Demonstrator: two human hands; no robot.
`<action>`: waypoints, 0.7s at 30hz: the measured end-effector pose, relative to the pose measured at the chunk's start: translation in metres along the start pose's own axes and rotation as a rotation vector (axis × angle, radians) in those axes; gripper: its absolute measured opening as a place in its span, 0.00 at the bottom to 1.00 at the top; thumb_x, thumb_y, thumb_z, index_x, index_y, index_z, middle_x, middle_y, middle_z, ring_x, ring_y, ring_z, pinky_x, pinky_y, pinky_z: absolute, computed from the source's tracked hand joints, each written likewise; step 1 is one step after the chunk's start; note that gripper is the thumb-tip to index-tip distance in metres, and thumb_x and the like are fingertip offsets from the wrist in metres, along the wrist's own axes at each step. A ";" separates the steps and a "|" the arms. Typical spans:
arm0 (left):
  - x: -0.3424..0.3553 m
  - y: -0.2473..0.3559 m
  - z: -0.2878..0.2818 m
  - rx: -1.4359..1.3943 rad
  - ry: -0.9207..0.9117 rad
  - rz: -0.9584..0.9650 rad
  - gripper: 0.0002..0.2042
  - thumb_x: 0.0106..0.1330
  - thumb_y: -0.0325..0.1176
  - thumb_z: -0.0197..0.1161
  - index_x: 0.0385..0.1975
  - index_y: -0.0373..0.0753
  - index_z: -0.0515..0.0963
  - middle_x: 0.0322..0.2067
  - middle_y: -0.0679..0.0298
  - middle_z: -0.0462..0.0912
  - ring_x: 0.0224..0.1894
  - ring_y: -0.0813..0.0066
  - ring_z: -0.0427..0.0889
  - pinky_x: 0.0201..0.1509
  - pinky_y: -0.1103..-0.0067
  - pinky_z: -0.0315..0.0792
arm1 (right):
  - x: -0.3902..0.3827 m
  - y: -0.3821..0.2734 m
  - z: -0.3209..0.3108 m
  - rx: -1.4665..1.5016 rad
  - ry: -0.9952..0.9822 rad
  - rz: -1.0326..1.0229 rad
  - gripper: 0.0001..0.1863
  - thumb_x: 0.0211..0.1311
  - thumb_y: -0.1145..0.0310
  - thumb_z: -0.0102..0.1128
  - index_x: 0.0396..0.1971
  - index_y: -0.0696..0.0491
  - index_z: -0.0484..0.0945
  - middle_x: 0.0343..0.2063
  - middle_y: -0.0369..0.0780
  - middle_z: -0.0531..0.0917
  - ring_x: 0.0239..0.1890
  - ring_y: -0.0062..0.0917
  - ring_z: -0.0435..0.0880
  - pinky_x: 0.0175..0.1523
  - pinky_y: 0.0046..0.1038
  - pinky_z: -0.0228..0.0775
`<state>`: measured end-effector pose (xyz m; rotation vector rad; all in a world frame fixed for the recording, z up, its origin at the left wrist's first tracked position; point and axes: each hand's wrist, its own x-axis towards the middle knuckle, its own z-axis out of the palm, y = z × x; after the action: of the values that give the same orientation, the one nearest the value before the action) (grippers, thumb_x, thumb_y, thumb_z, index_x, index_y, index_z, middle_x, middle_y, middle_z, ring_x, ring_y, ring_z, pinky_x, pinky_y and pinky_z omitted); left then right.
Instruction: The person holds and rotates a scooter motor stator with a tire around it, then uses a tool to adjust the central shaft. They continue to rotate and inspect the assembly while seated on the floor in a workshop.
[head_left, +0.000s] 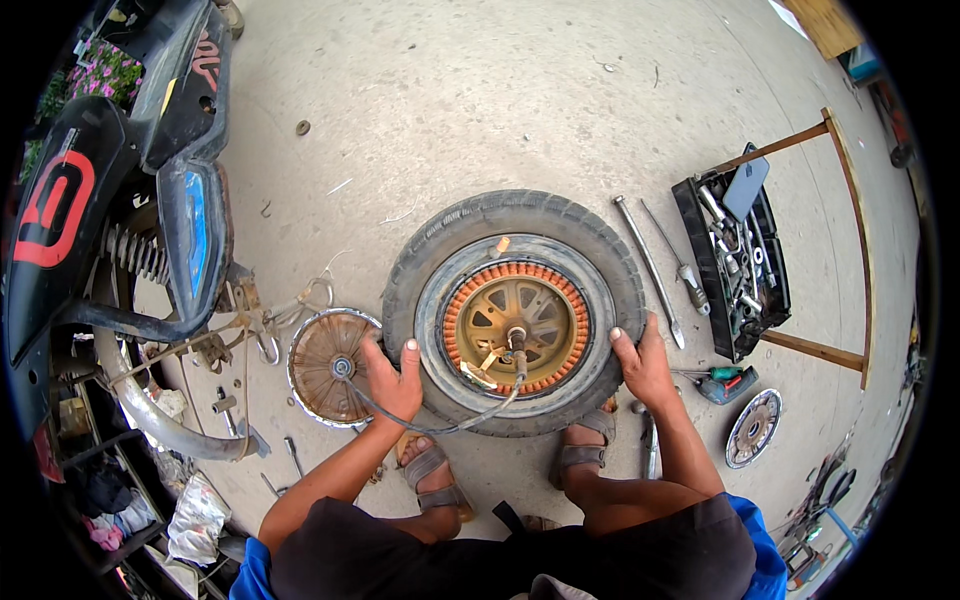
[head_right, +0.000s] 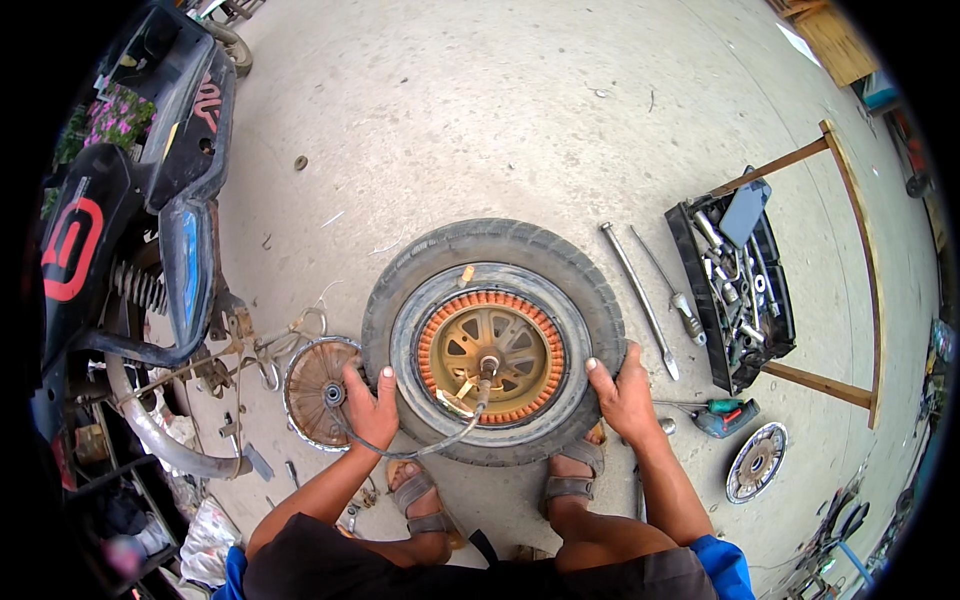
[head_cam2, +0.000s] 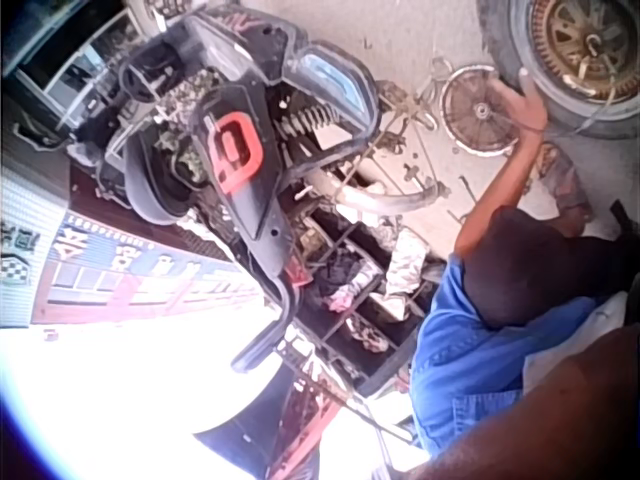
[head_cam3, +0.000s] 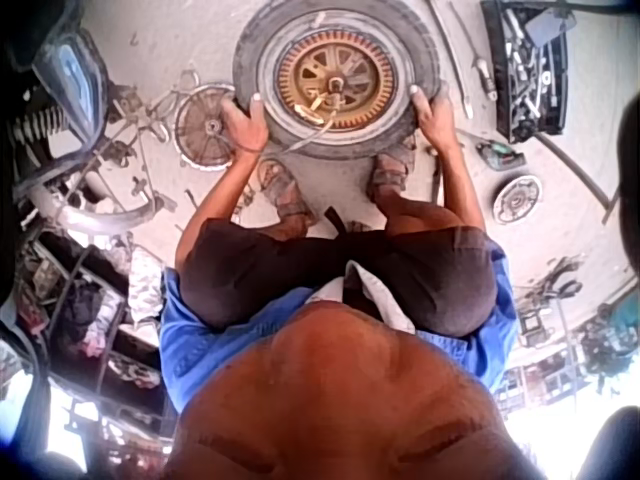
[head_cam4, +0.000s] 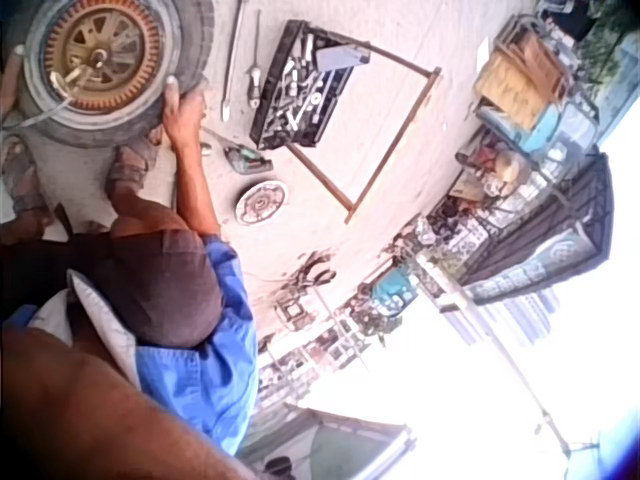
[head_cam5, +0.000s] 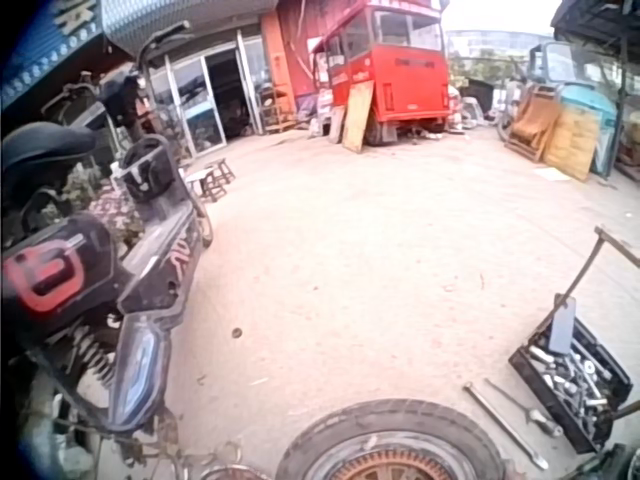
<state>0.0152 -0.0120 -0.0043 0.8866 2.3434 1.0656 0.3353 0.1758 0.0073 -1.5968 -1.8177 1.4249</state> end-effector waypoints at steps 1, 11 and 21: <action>0.000 0.000 0.000 0.003 0.003 0.004 0.28 0.74 0.43 0.60 0.59 0.24 0.62 0.51 0.40 0.70 0.55 0.46 0.72 0.64 0.60 0.63 | 0.000 0.000 0.000 0.010 0.002 -0.007 0.31 0.70 0.58 0.62 0.59 0.67 0.64 0.47 0.61 0.84 0.53 0.49 0.85 0.59 0.40 0.74; 0.000 -0.002 0.003 -0.003 0.000 -0.003 0.27 0.74 0.43 0.60 0.58 0.24 0.62 0.51 0.40 0.69 0.55 0.48 0.71 0.64 0.60 0.62 | 0.001 -0.004 -0.003 -0.035 0.001 0.002 0.33 0.69 0.56 0.64 0.59 0.67 0.64 0.45 0.60 0.85 0.52 0.49 0.86 0.58 0.40 0.75; -0.002 -0.006 0.004 -0.007 -0.006 -0.009 0.27 0.75 0.43 0.59 0.60 0.23 0.62 0.53 0.40 0.70 0.58 0.48 0.71 0.66 0.62 0.61 | 0.001 -0.005 -0.003 -0.048 0.010 -0.026 0.32 0.69 0.56 0.64 0.58 0.66 0.64 0.45 0.60 0.85 0.51 0.49 0.87 0.57 0.40 0.75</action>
<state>0.0164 -0.0141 -0.0109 0.8753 2.3351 1.0648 0.3343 0.1789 0.0124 -1.5950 -1.8732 1.3693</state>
